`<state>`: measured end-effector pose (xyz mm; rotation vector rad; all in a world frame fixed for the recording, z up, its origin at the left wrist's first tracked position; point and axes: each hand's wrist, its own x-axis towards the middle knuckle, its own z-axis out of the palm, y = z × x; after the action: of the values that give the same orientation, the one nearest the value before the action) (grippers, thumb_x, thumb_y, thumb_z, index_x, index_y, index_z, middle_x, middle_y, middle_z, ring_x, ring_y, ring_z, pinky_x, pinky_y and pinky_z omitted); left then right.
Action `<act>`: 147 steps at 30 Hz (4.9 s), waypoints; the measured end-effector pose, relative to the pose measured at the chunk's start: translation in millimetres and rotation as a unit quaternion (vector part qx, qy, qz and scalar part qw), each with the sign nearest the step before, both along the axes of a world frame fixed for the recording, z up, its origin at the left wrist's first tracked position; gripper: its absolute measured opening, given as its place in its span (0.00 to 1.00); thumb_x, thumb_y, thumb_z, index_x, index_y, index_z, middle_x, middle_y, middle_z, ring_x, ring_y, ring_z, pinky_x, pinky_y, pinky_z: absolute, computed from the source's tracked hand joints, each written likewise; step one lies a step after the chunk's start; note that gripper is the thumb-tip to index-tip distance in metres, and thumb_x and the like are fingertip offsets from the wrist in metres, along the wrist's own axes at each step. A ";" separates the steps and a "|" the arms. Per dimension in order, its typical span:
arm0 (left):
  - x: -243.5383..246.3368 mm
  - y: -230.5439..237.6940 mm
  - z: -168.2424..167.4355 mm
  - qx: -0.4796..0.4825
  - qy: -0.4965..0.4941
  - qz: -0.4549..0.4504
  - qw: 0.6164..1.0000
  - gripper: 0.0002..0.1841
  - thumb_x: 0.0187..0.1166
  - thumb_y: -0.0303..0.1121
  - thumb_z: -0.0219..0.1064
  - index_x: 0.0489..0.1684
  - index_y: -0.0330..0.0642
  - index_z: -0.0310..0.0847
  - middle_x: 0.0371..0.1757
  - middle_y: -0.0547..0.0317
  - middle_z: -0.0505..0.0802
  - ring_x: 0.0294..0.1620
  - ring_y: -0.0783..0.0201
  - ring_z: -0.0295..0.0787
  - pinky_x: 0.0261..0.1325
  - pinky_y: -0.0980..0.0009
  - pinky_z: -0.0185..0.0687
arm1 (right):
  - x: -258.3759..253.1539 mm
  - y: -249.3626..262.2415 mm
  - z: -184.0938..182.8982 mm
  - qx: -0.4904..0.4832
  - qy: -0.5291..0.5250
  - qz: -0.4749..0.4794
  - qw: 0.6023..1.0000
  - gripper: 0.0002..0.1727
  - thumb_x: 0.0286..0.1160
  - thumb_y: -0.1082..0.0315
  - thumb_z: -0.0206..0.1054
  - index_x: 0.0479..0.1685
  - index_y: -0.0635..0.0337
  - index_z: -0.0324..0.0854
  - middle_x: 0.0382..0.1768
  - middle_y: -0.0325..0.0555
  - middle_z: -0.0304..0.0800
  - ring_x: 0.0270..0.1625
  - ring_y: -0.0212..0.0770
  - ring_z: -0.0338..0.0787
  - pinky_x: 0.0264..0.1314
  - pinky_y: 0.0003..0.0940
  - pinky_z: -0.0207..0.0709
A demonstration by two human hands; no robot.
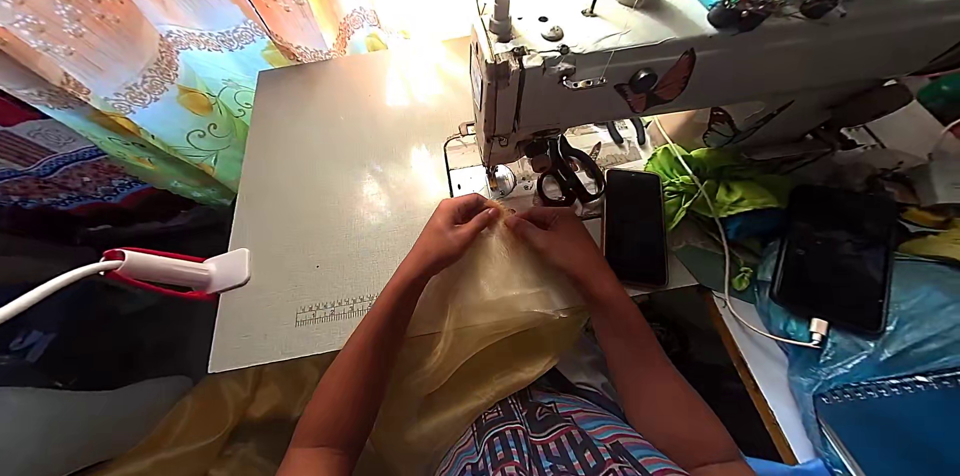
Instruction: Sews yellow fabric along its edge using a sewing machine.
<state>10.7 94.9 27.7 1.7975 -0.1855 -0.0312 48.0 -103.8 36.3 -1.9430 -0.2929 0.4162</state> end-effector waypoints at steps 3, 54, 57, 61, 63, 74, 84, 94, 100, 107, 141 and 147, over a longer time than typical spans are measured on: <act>2.6 -1.6 5.9 -0.017 0.034 0.024 0.999 0.07 0.85 0.28 0.65 0.42 0.35 0.88 0.28 0.63 0.91 0.23 0.79 0.81 0.28 0.83 0.76 | -3.4 -2.3 -2.6 0.055 0.046 -0.006 0.997 0.09 0.81 0.64 0.71 0.39 0.61 0.91 0.27 0.38 0.88 0.27 0.25 0.81 0.34 0.23 0.76; 10.3 -12.1 30.1 -0.023 0.130 0.019 0.991 0.12 0.88 0.27 0.59 0.36 0.35 0.89 0.27 0.62 0.94 0.26 0.76 0.87 0.28 0.81 0.78 | -25.3 15.3 -33.8 -0.019 -0.490 -0.085 0.867 0.10 0.73 0.76 0.71 0.49 0.65 0.94 0.36 0.52 0.89 0.39 0.44 0.90 0.41 0.30 0.85; 9.9 -11.6 29.8 -0.045 0.150 0.007 0.988 0.13 0.89 0.28 0.58 0.38 0.36 0.89 0.29 0.63 0.94 0.27 0.77 0.87 0.29 0.82 0.78 | -24.9 12.3 -31.8 -0.038 -0.495 -0.074 0.865 0.10 0.73 0.76 0.71 0.49 0.65 0.94 0.37 0.53 0.89 0.39 0.45 0.90 0.40 0.31 0.85; 8.9 -12.6 34.0 -0.041 0.148 0.006 0.988 0.13 0.89 0.31 0.59 0.35 0.40 0.89 0.28 0.68 0.91 0.26 0.80 0.83 0.28 0.84 0.76 | -23.4 10.0 -29.6 -0.049 -0.496 -0.070 0.864 0.09 0.73 0.77 0.70 0.46 0.66 0.94 0.37 0.54 0.90 0.40 0.46 0.91 0.42 0.31 0.85; 8.8 -13.2 34.9 -0.027 0.128 0.003 0.991 0.10 0.85 0.32 0.65 0.37 0.40 0.91 0.27 0.69 0.92 0.24 0.83 0.80 0.26 0.85 0.71 | -22.8 10.0 -30.0 -0.054 -0.504 -0.072 0.859 0.05 0.71 0.77 0.71 0.38 0.67 0.93 0.36 0.54 0.89 0.39 0.46 0.90 0.40 0.31 0.84; 12.5 -12.2 24.2 -0.013 0.069 -0.025 0.997 0.09 0.85 0.26 0.64 0.39 0.35 0.90 0.30 0.66 0.93 0.30 0.80 0.86 0.38 0.83 0.81 | -23.7 1.9 -31.4 -0.029 -0.458 -0.075 0.886 0.10 0.76 0.72 0.71 0.51 0.63 0.94 0.39 0.51 0.91 0.43 0.43 0.91 0.45 0.31 0.85; -0.9 -12.2 22.6 0.056 0.034 -0.009 0.998 0.08 0.85 0.28 0.64 0.44 0.33 0.88 0.32 0.61 0.93 0.31 0.76 0.86 0.39 0.79 0.83 | -21.8 -9.2 -9.8 0.101 -0.090 -0.125 0.983 0.07 0.80 0.68 0.72 0.49 0.60 0.90 0.41 0.39 0.92 0.36 0.25 0.86 0.41 0.21 0.80; -8.9 -17.9 29.7 0.115 0.011 0.003 0.993 0.10 0.87 0.31 0.63 0.43 0.33 0.88 0.32 0.57 0.92 0.30 0.71 0.87 0.38 0.74 0.84 | 6.6 -21.7 16.5 0.038 -0.066 0.027 0.997 0.06 0.81 0.65 0.70 0.44 0.57 0.89 0.32 0.39 0.89 0.29 0.29 0.82 0.33 0.25 0.76; -27.6 -43.7 0.1 0.337 -0.093 0.239 0.906 0.14 0.85 0.34 0.64 0.56 0.34 0.87 0.56 0.39 0.89 0.52 0.41 0.88 0.52 0.43 0.83 | 20.2 -12.4 12.0 -0.034 -0.064 0.024 0.997 0.08 0.83 0.63 0.69 0.44 0.59 0.89 0.31 0.45 0.88 0.28 0.37 0.81 0.32 0.35 0.76; -52.2 -100.9 -31.2 0.408 -0.100 0.198 0.885 0.23 0.90 0.38 0.54 0.75 0.35 0.80 0.83 0.37 0.77 0.86 0.35 0.69 0.84 0.33 0.58 | 38.6 15.2 2.9 -0.095 -0.087 0.006 0.992 0.09 0.82 0.65 0.70 0.41 0.60 0.91 0.32 0.46 0.90 0.35 0.40 0.85 0.43 0.45 0.76; 1.1 -51.5 -17.8 0.431 -0.118 0.172 0.878 0.12 0.78 0.20 0.63 0.53 0.32 0.90 0.59 0.40 0.92 0.63 0.42 0.90 0.61 0.46 0.85 | 18.8 33.1 -21.2 -0.120 -0.265 -0.051 0.955 0.06 0.79 0.69 0.70 0.36 0.62 0.86 0.33 0.53 0.84 0.32 0.49 0.84 0.33 0.47 0.78; -2.2 -36.9 -52.4 0.432 -0.178 0.129 0.875 0.22 0.88 0.41 0.57 0.71 0.37 0.83 0.76 0.42 0.84 0.81 0.43 0.77 0.82 0.45 0.68 | 36.8 40.0 -11.3 -0.178 -0.226 -0.045 0.957 0.08 0.78 0.71 0.68 0.35 0.67 0.86 0.29 0.56 0.88 0.34 0.51 0.89 0.38 0.49 0.79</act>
<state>8.5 58.0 -24.7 2.7073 -0.2073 0.4832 84.8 -63.9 25.1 -2.3896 -0.4440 -0.0494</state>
